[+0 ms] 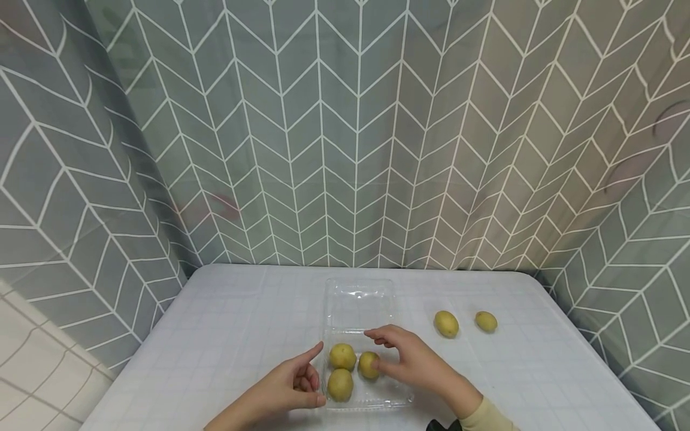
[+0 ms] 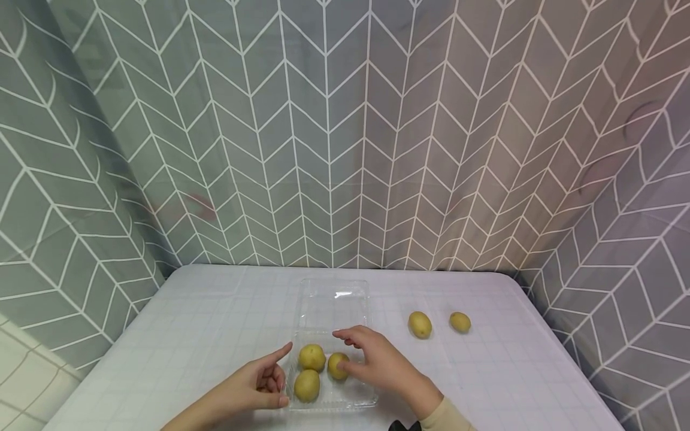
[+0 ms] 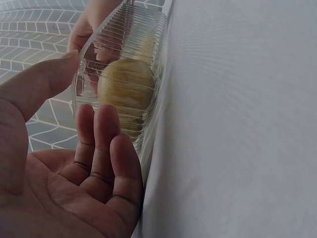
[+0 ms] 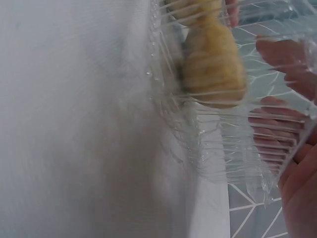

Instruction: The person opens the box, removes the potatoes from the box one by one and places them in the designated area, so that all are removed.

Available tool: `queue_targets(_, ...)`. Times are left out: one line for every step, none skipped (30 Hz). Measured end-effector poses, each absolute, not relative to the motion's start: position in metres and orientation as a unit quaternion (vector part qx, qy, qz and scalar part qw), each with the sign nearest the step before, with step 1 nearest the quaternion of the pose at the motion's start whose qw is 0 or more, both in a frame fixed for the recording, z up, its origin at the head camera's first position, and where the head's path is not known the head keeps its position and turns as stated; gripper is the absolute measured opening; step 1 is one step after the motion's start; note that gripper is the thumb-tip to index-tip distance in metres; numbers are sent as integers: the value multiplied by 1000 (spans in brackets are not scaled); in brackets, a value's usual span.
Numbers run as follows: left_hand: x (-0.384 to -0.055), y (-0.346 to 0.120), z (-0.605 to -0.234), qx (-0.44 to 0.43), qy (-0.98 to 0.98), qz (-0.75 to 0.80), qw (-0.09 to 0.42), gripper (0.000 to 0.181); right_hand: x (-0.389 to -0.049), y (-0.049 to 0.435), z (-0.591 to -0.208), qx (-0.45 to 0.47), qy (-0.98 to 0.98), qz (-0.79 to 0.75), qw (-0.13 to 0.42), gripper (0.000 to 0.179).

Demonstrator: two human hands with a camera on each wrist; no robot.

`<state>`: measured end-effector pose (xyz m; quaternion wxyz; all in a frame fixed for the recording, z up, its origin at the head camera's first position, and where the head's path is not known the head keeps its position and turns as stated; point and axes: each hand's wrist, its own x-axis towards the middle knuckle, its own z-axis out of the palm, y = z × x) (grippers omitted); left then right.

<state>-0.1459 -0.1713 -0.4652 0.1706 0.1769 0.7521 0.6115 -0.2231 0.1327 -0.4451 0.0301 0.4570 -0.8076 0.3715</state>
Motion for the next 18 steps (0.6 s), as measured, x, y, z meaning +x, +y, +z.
queue_targets(-146, -171, -465, 176, 752, 612, 171, 93, -223, 132, -445, 459, -810, 363, 31, 44)
queue_targets(-146, -171, -465, 176, 752, 612, 172, 93, -223, 132, -446, 461, -813, 355, 30, 44)
queue_targets(-146, -172, -465, 177, 752, 612, 171, 93, -223, 131, -446, 462, -817, 345, 27, 43)
queue_targets(-146, -172, -465, 178, 751, 612, 171, 93, -223, 130, -446, 464, -819, 336, 25, 43)
queue_targets(-146, -172, -466, 180, 752, 611, 170, 93, -222, 130, -446, 465, -823, 327, 21, 42)
queue_targets(-146, -172, -466, 183, 752, 610, 169, 93, -222, 129, -445, 466, -826, 318, 17, 42)
queue_targets(-146, -172, -466, 185, 752, 610, 169, 93, -222, 128, -444, 467, -828, 310, 11, 42)
queue_targets(-146, -172, -466, 187, 752, 610, 169, 93, -221, 128, -444, 468, -830, 303, 7, 41)
queue_targets(-146, -172, -467, 189, 751, 609, 168, 93, -221, 127, -443, 469, -832, 297, 3, 40)
queue_targets(-145, -172, -467, 190, 751, 609, 168, 93, -220, 127, -443, 470, -834, 291, 0, 39)
queue_targets(-145, -172, -467, 191, 752, 608, 168, 93, -220, 126, -442, 469, -836, 284, -3, 38)
queue_targets(-145, -172, -466, 191, 752, 608, 169, 94, -220, 126, -441, 470, -838, 277, -4, 37)
queue_targets(-146, -172, -466, 189, 751, 609, 170, 94, -219, 125, -441, 470, -841, 270, -6, 35)
queue_targets(-146, -172, -466, 188, 752, 609, 170, 94, -219, 124, -440, 469, -843, 265, -8, 34)
queue_targets(-146, -172, -466, 186, 753, 608, 170, 95, -219, 124, -440, 467, -845, 261, -11, 33)
queue_targets(-146, -172, -466, 184, 753, 608, 170, 95, -218, 123, -439, 466, -847, 256, -11, 33)
queue_targets(-146, -172, -466, 182, 754, 607, 170, 96, -218, 122, -439, 467, -847, 253, -11, 33)
queue_targets(-146, -172, -466, 181, 755, 606, 170, 96, -218, 122, -438, 465, -849, 251, -12, 33)
